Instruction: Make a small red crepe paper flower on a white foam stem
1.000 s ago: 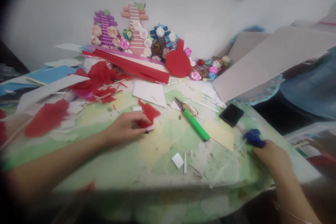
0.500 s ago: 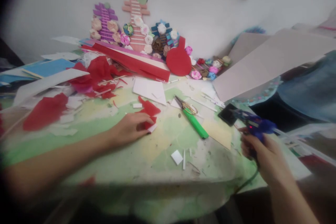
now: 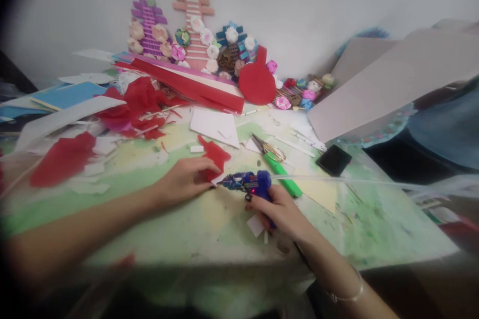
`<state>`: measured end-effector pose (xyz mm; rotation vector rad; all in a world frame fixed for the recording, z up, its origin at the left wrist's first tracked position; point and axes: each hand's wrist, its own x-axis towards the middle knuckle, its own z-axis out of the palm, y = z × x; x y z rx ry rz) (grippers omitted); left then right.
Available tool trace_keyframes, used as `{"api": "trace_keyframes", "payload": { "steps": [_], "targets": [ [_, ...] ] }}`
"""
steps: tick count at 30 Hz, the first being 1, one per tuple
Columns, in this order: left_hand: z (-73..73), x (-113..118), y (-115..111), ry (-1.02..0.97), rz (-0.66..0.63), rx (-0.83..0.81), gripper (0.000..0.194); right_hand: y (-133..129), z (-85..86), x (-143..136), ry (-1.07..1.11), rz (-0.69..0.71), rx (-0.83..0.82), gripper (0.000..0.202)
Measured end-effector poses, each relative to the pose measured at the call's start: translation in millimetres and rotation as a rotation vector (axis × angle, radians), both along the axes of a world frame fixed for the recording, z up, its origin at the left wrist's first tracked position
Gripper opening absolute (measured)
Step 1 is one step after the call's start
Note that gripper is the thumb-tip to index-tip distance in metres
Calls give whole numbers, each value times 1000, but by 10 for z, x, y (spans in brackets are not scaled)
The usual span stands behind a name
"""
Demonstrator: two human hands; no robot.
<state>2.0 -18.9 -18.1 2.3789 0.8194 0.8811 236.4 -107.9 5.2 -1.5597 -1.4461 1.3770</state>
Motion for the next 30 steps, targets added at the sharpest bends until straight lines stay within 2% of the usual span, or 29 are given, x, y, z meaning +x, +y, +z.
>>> {"api": "trace_keyframes", "payload": {
  "steps": [3,12,22,30],
  "targets": [
    [-2,2,0,9,-3,0,16,8,-24,-22,-43,18,0,35],
    [15,12,-17,-9,-30,-3,15,-16,-87,33,9,27,-15,32],
    [18,17,-23,21,-30,-1,17,4,-148,51,18,70,-1,39],
    [25,13,-15,25,-37,1,18,-16,-195,89,-50,42,3,45]
  ]
}}
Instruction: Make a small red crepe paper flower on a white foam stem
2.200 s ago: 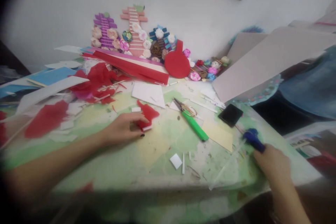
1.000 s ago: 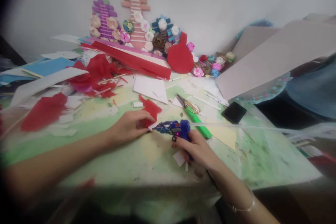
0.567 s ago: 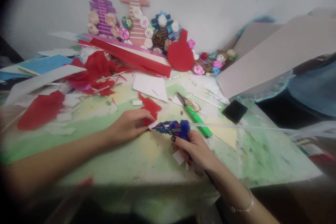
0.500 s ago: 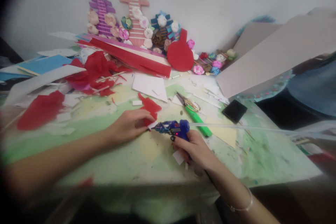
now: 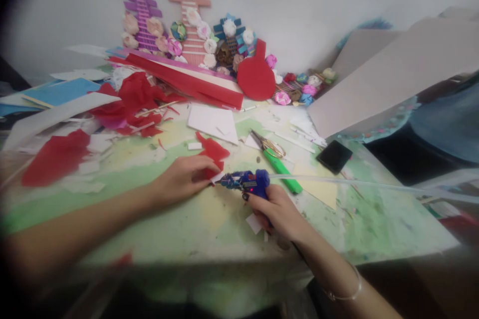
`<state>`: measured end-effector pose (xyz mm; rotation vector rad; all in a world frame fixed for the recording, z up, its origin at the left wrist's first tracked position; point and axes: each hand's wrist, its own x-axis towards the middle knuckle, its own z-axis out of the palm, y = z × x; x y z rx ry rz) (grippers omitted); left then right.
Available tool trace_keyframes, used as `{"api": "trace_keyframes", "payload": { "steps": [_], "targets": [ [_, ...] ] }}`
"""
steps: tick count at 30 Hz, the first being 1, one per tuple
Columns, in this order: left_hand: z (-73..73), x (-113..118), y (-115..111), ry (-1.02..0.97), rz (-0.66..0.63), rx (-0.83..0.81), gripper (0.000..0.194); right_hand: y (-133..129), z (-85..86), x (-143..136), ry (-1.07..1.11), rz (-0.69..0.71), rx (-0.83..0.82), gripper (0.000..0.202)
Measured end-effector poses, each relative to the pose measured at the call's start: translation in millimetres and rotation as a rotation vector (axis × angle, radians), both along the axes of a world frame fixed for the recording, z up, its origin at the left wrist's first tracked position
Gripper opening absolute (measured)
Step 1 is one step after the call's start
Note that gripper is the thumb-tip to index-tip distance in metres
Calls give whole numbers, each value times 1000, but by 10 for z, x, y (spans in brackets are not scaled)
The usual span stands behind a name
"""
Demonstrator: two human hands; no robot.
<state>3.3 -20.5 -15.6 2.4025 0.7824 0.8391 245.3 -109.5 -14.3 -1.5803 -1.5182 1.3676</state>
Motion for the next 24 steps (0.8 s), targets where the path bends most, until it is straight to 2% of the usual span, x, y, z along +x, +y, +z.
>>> {"api": "trace_keyframes", "payload": {
  "steps": [10,18,24],
  "targets": [
    [-23,2,7,-7,8,8,19,14,149,-81,-26,-69,-4,47],
    [-2,3,4,-9,2,-19,20,11,117,-32,-65,-54,22,47],
    [-2,4,6,-11,-5,-30,20,17,113,-37,-36,-106,20,44]
  ]
}}
